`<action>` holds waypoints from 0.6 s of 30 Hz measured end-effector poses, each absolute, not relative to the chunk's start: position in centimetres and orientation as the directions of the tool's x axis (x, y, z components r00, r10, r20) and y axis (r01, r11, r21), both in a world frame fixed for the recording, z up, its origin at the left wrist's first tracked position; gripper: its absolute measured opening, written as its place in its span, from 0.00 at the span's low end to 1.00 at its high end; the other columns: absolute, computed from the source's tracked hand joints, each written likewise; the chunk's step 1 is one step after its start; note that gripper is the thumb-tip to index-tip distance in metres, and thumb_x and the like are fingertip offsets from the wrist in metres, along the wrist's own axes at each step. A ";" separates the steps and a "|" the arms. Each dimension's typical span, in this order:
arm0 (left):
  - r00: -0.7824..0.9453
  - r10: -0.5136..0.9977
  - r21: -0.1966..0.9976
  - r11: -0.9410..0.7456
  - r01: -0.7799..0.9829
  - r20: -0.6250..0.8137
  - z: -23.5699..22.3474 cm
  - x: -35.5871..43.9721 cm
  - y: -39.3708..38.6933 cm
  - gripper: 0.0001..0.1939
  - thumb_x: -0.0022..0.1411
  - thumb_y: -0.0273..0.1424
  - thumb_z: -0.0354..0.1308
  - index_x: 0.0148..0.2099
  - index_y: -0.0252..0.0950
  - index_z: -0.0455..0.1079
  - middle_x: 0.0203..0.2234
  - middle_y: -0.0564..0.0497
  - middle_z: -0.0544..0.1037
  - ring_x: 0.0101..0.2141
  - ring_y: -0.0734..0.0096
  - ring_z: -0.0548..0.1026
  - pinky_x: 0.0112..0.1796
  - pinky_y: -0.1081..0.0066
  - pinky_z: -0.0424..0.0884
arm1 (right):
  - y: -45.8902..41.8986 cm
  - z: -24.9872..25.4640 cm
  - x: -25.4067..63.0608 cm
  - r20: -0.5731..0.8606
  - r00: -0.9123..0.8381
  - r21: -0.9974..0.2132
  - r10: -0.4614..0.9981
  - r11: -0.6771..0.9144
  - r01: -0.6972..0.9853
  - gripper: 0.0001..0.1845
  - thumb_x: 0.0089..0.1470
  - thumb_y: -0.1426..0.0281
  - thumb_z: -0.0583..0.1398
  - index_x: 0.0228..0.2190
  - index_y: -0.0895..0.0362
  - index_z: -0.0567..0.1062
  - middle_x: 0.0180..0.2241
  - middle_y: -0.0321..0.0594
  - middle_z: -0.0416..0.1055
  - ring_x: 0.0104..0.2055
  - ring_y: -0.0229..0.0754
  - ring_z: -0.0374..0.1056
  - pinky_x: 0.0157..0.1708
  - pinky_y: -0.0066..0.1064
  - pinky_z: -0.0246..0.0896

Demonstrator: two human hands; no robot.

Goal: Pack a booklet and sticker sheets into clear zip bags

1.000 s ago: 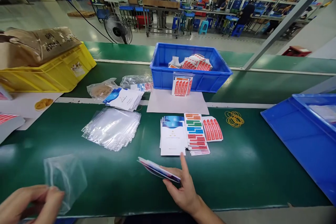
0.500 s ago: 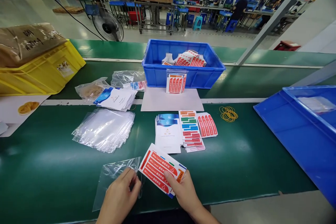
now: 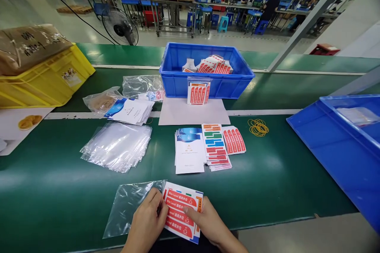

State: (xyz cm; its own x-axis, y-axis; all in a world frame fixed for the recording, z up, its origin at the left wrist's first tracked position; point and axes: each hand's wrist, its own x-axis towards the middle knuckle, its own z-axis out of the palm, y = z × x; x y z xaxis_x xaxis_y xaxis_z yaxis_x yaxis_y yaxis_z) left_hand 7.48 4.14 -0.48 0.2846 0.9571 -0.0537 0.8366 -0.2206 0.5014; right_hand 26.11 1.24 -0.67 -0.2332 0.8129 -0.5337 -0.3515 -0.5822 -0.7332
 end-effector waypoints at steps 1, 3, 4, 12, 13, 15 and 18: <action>0.288 0.957 0.506 -0.229 0.831 -0.041 -0.4 7.5 4.1 0.11 0.64 0.29 0.45 0.28 0.40 0.55 0.27 0.55 0.66 0.25 0.74 0.71 0.27 0.73 0.68 | 1.4 -0.6 26.3 -0.533 -0.243 -0.732 0.811 -0.586 -0.347 0.31 0.39 0.51 0.68 0.39 0.61 0.73 0.36 0.46 0.77 0.37 0.51 0.74 0.42 0.46 0.67; 0.301 0.953 0.510 -0.254 0.822 -0.011 -0.3 7.6 4.0 0.10 0.65 0.29 0.45 0.29 0.40 0.56 0.28 0.54 0.67 0.25 0.74 0.71 0.27 0.73 0.68 | 1.6 -0.6 26.5 -0.513 -0.268 -0.747 0.815 -0.578 -0.328 0.31 0.39 0.51 0.69 0.39 0.60 0.74 0.35 0.45 0.77 0.38 0.52 0.74 0.42 0.46 0.67; 0.311 0.950 0.508 -0.271 0.817 0.006 -0.3 7.5 3.9 0.09 0.65 0.29 0.45 0.30 0.40 0.57 0.28 0.54 0.67 0.25 0.73 0.71 0.27 0.73 0.68 | 1.8 -0.5 26.6 -0.494 -0.286 -0.759 0.821 -0.568 -0.318 0.30 0.39 0.51 0.68 0.39 0.60 0.74 0.34 0.44 0.77 0.38 0.52 0.74 0.42 0.46 0.67; 0.424 0.904 0.474 -0.398 0.786 0.057 -1.0 7.2 3.4 0.07 0.66 0.26 0.43 0.35 0.40 0.59 0.35 0.50 0.70 0.34 0.71 0.74 0.32 0.72 0.70 | 2.7 -0.7 25.4 -0.459 -0.290 -0.803 0.840 -0.532 -0.270 0.25 0.45 0.54 0.66 0.38 0.62 0.77 0.32 0.43 0.77 0.33 0.48 0.74 0.38 0.40 0.67; 0.427 0.903 0.463 -0.402 0.790 0.057 -1.0 7.0 3.5 0.07 0.66 0.26 0.43 0.35 0.40 0.59 0.35 0.50 0.70 0.34 0.71 0.74 0.32 0.72 0.70 | 2.8 -0.7 25.0 -0.457 -0.267 -0.805 0.849 -0.522 -0.283 0.26 0.46 0.53 0.65 0.38 0.62 0.77 0.31 0.43 0.77 0.33 0.48 0.74 0.38 0.39 0.67; 0.414 0.908 0.443 -0.394 0.805 0.054 -0.8 6.5 3.7 0.06 0.66 0.27 0.44 0.36 0.40 0.59 0.36 0.50 0.70 0.34 0.71 0.74 0.32 0.72 0.70 | 3.0 -0.6 24.5 -0.449 -0.221 -0.800 0.866 -0.500 -0.331 0.27 0.47 0.52 0.64 0.38 0.62 0.76 0.31 0.44 0.77 0.32 0.48 0.74 0.36 0.39 0.68; 0.381 0.924 0.424 -0.363 0.830 0.045 -0.2 5.5 4.1 0.04 0.66 0.29 0.45 0.37 0.40 0.60 0.36 0.50 0.71 0.34 0.70 0.74 0.30 0.73 0.69 | 3.2 -0.7 24.1 -0.434 -0.167 -0.807 0.885 -0.465 -0.365 0.28 0.47 0.50 0.63 0.39 0.62 0.75 0.32 0.45 0.77 0.33 0.48 0.74 0.36 0.40 0.68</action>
